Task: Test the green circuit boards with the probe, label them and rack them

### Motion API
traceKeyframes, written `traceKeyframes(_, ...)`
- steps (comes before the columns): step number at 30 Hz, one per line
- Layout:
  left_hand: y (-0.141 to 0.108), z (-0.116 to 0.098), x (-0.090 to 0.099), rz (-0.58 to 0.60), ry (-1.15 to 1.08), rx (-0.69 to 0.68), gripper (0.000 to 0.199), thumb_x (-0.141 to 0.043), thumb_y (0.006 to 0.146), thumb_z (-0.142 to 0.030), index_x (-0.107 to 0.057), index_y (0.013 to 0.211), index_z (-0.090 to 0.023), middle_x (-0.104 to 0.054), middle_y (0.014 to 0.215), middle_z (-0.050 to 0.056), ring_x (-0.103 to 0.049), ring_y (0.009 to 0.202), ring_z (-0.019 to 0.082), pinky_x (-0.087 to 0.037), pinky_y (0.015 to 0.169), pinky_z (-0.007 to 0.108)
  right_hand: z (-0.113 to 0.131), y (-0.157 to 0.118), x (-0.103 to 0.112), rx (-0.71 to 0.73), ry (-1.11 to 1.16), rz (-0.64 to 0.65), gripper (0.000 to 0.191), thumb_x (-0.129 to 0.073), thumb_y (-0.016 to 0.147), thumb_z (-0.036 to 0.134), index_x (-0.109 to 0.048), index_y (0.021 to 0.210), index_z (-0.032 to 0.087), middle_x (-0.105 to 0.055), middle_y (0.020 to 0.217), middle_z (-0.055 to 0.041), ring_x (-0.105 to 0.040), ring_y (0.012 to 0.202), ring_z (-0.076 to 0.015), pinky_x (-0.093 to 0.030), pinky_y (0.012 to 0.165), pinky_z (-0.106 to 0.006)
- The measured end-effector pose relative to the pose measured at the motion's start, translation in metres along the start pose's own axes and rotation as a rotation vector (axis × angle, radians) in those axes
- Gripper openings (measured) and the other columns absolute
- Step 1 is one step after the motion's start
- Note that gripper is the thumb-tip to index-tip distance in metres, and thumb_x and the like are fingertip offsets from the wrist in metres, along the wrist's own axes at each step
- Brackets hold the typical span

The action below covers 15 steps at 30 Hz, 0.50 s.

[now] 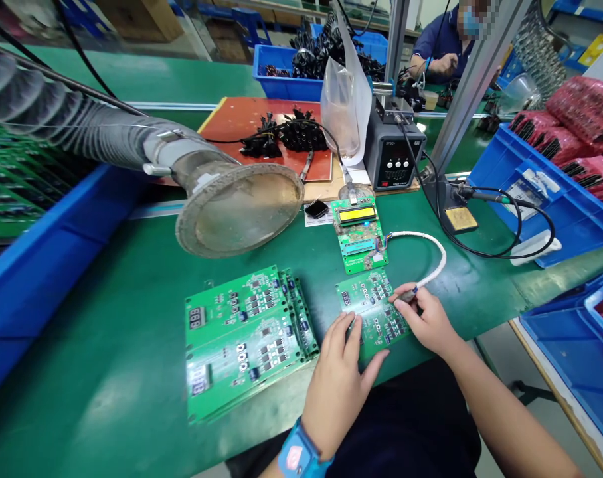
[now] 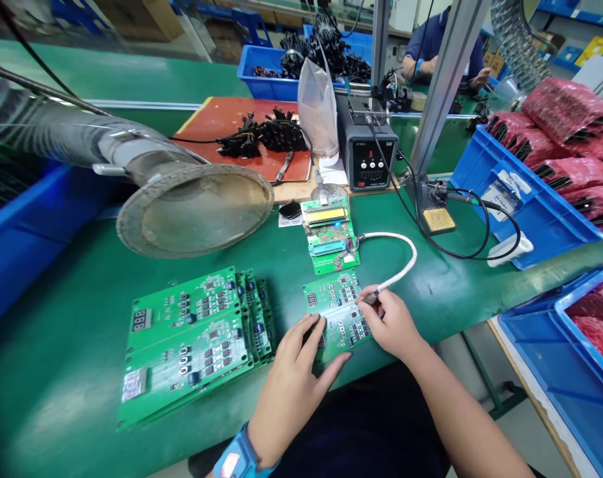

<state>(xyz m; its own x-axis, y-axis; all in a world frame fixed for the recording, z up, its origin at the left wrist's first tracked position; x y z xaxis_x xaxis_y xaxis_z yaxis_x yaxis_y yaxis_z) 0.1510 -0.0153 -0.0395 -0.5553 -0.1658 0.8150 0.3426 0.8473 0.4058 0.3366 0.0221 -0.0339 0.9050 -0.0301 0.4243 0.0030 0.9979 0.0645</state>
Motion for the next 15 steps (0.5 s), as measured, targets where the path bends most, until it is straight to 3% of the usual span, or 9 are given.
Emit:
traceKeyframes(9, -0.0044, 0.0065, -0.0008, 0.022, -0.047, -0.008, 0.052, -0.053, 0.092, -0.037, -0.04, 0.135, -0.011, -0.049, 0.134, 0.023, -0.049, 0.127, 0.034, -0.05, 0.099, 0.051, 0.0005, -0.0001, -0.0002, -0.022, 0.0, 0.007, 0.015, -0.053, 0.088, 0.029, -0.059, 0.099, 0.02, -0.071, 0.095, -0.0056, -0.06, 0.072, -0.0159, -0.045, 0.062, -0.028)
traceKeyframes(15, -0.0046, 0.0065, -0.0005, 0.02, -0.057, 0.014, 0.043, -0.054, 0.092, -0.036, -0.047, 0.125, -0.01, -0.045, 0.139, 0.026, -0.045, 0.131, 0.037, -0.049, 0.099, 0.054, 0.0015, 0.0002, 0.0, -0.01, -0.005, 0.002, 0.014, -0.053, 0.088, 0.029, -0.058, 0.098, 0.02, -0.071, 0.095, -0.0059, -0.059, 0.07, -0.0152, -0.045, 0.062, -0.027)
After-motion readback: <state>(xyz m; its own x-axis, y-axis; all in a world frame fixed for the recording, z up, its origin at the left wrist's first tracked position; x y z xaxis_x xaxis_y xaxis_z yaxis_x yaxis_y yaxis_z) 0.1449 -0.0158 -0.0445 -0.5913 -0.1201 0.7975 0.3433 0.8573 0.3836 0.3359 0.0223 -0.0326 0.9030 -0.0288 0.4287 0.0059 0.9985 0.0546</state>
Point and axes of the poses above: each hand's wrist, its own y-axis towards the middle knuckle, its own x-axis out of the back of the hand, z = x × y, the point moved 2 cm from there along y, towards the middle knuckle
